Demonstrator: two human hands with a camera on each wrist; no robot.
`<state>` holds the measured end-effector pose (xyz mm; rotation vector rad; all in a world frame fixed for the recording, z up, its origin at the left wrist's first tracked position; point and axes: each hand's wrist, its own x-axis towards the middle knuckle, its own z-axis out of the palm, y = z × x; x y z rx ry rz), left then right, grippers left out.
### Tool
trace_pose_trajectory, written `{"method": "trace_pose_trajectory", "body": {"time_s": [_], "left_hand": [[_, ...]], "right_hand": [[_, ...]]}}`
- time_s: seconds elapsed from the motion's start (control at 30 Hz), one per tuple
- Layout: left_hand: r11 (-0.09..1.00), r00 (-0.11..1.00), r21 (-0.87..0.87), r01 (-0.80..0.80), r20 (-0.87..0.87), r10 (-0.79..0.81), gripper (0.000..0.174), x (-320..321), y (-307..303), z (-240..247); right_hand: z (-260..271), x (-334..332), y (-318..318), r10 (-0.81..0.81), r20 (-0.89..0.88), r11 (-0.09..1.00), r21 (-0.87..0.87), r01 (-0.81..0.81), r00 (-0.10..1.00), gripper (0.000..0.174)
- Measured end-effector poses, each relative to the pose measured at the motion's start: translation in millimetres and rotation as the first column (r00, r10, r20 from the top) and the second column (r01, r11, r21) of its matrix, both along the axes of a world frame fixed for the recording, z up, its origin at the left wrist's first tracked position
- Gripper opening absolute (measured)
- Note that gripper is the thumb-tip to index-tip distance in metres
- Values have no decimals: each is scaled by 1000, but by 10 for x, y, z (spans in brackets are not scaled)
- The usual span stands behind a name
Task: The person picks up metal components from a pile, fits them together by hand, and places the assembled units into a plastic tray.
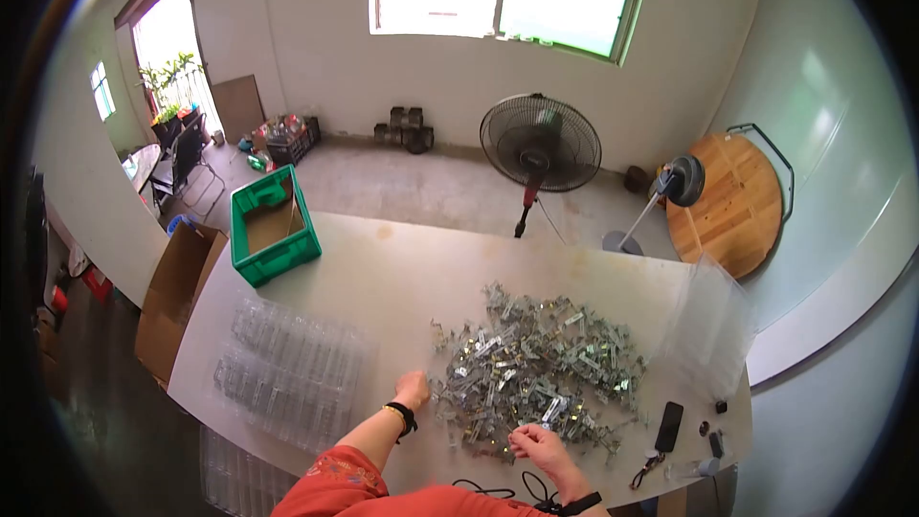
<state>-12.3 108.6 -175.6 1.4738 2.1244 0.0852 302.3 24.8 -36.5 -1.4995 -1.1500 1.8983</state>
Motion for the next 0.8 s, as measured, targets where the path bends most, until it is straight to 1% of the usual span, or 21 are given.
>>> {"method": "trace_pose_trajectory", "body": {"time_s": [0.03, 0.1, 0.17, 0.23, 0.27, 0.33, 0.37, 0.4, 0.43, 0.47, 0.5, 0.53, 0.57, 0.63, 0.67, 0.7, 0.73, 0.77, 0.8], "left_hand": [[1000, 1000, -23, 8, 8, -8, 21, 4, -19, 2], [1000, 1000, 23, -21, -9, 21, 22, -8, -72, 12], [996, 998, 75, -52, -27, 54, 24, -34, -100, 70], [976, 997, 206, -69, -7, 72, 25, -19, -154, 208], [972, 997, 224, -74, -20, 81, 25, 2, -170, 296], [985, 978, 133, -111, 191, 85, 27, 114, -208, 533], [990, 969, 133, -56, 246, 22, 28, 193, -256, 628], [991, 954, 135, 3, 298, -44, 29, 294, -316, 670], [977, 915, 203, 62, 378, -137, 30, 452, -442, 527], [950, 870, 288, 116, 433, -238, 31, 566, -467, 484], [969, 765, 218, 114, 603, -226, 31, 656, -523, 623], [975, 691, 192, 113, 690, -216, 29, 751, -592, 723], [993, 594, 106, 57, 796, -119, 27, 837, -672, 825], [982, 512, 180, 58, 839, -184, 28, 915, -717, 715], [981, 519, 186, 53, 834, -187, 28, 945, -727, 640], [986, 457, 154, 60, 874, -165, 37, 969, -736, 645], [990, 393, 122, 65, 909, -138, 52, 976, -744, 649], [991, 400, 124, 51, 906, -134, 52, 976, -773, 647], [992, 369, 113, 51, 921, -124, 50, 1008, -855, 880]], "right_hand": [[9, 4, 29, 4, -9, 1000, 17, -4, 1000, 19], [37, -12, 80, 31, -11, 999, -7, -31, 999, 19], [-18, -13, 154, 62, -44, 998, 25, -61, 997, 20], [9, -35, 207, 77, -42, 997, 25, -76, 996, 20], [4, -41, 246, 83, -51, 996, 22, -82, 995, 20], [-120, -62, 293, 101, -83, 994, 58, -96, 991, 20], [-170, -68, 340, 108, -101, 992, 77, -101, 989, 20], [-114, -101, 340, 91, -139, 995, 61, -83, 986, 19], [-119, -123, 362, 95, -150, 993, 80, -84, 984, 19], [-143, -151, 419, 91, -154, 992, 102, -76, 984, 19], [-226, -158, 384, 81, -147, 992, 103, -67, 986, 18], [-348, -228, 399, 89, -122, 960, 277, -52, 989, 11], [-447, -218, 433, 94, -129, 956, 288, -53, 987, 11], [-340, -221, 416, 56, -117, 936, 352, -11, 992, 13], [-286, -199, 435, 95, -103, 919, 392, -47, 990, 13], [-283, -193, 446, 104, -109, 916, 398, -53, 989, 13], [-296, -195, 449, 117, -103, 909, 411, -65, 988, 14], [-316, -204, 446, 132, -97, 902, 424, -79, 986, 14], [-351, -217, 440, 149, -102, 901, 424, -93, 983, 14]]}}
